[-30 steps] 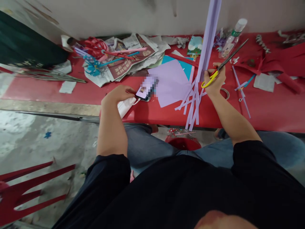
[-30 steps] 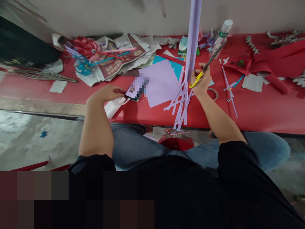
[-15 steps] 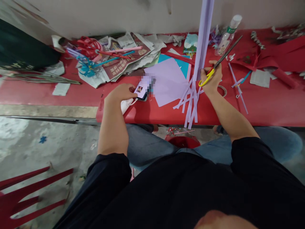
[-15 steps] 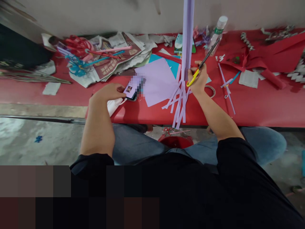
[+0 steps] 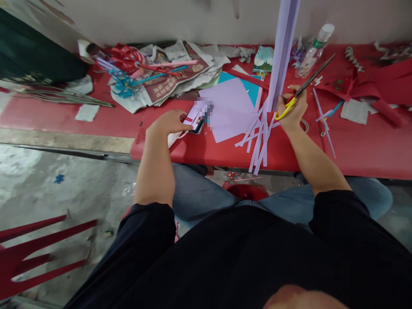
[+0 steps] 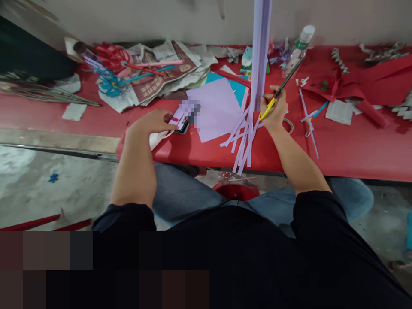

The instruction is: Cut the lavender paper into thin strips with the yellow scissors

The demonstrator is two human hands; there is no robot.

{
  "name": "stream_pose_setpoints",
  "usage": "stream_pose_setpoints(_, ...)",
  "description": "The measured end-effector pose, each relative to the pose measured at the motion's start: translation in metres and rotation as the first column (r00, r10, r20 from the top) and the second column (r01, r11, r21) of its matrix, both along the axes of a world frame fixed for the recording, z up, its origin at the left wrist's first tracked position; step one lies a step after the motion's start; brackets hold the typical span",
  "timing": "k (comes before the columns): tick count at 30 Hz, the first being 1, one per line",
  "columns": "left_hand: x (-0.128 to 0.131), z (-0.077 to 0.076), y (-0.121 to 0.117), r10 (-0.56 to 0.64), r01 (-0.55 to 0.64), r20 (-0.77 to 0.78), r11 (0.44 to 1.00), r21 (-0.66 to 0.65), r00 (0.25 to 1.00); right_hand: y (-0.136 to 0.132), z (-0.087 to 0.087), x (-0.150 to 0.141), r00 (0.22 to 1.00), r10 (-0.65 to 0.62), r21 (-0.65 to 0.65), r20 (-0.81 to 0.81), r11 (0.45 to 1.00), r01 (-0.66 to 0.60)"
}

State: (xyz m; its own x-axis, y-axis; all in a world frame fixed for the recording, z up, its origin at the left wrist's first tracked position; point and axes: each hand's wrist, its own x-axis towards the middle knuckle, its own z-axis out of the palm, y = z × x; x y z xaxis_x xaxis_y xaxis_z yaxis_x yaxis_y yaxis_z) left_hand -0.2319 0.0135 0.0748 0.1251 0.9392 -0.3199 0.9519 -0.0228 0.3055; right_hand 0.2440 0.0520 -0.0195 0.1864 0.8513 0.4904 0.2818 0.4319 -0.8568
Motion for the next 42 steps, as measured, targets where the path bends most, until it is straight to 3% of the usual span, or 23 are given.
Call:
stream_pose_setpoints(3, -0.001, 0.003, 0.0, -0.001, 0.002, 0.032, 1.0, -0.031, 0.999, 0.0, 0.007, 0.008, 0.995, -0.101, 0.036, -0.01, 0.994, 0.102)
stream_pose_setpoints(6, -0.002, 0.009, -0.002, 0.045, -0.043, 0.063, 0.999, -0.028, 0.997, 0.003, 0.011, 0.015, 0.997, -0.075, 0.027, -0.008, 0.997, 0.075)
stream_pose_setpoints(8, 0.003, 0.015, -0.005, 0.089, -0.095, 0.092, 0.993, 0.074, 0.992, 0.006, 0.011, 0.015, 0.998, -0.05, 0.008, -0.027, 0.999, 0.051)
stream_pose_setpoints(11, 0.025, 0.027, -0.013, 0.068, -0.146, 0.253, 0.941, 0.306, 0.965, 0.008, 0.011, 0.006, 0.991, -0.126, -0.018, -0.04, 0.992, 0.125)
stream_pose_setpoints(14, 0.065, 0.036, -0.025, -0.027, -0.187, 0.457, 0.889, 0.417, 0.889, 0.001, 0.016, -0.008, 1.0, 0.011, -0.053, 0.0, 0.999, -0.011)
stream_pose_setpoints(17, 0.112, 0.033, -0.039, -0.079, -0.216, 0.767, 0.937, 0.275, 0.637, -0.013, 0.022, -0.023, 0.996, 0.09, -0.08, 0.01, 0.993, -0.089)
stream_pose_setpoints(19, 0.14, 0.02, -0.047, -0.015, -0.25, 0.869, 0.955, 0.159, 0.494, -0.022, 0.024, -0.035, 0.985, 0.175, -0.108, -0.009, 0.979, -0.175)
stream_pose_setpoints(23, 0.177, -0.017, -0.056, 0.185, -0.33, 0.977, 0.933, -0.141, 0.104, -0.04, 0.022, -0.061, 0.944, 0.325, -0.118, -0.053, 0.937, -0.329)
stream_pose_setpoints(27, 0.193, -0.039, -0.06, 0.268, -0.23, 0.963, 0.936, -0.266, -0.024, -0.058, 0.023, -0.077, 0.873, 0.486, -0.162, -0.034, 0.859, -0.485)
stream_pose_setpoints(29, 0.194, -0.042, -0.063, 0.252, -0.203, 0.966, 0.944, -0.258, -0.057, -0.066, 0.028, -0.082, 0.88, 0.475, -0.156, -0.012, 0.868, -0.471)
stream_pose_setpoints(34, 0.186, -0.029, -0.07, 0.18, -0.248, 0.983, 0.954, -0.169, 0.022, -0.086, 0.054, -0.099, 0.898, 0.435, -0.128, -0.06, 0.889, -0.439)
stream_pose_setpoints(37, 0.182, -0.018, -0.074, 0.118, -0.231, 0.992, 0.965, -0.124, -0.036, -0.098, 0.072, -0.111, 0.936, 0.335, -0.106, -0.107, 0.932, -0.346)
stream_pose_setpoints(42, 0.184, -0.003, -0.08, 0.123, -0.22, 0.981, 0.963, -0.155, -0.152, -0.107, 0.108, -0.102, 0.95, 0.283, -0.18, -0.132, 0.936, -0.304)
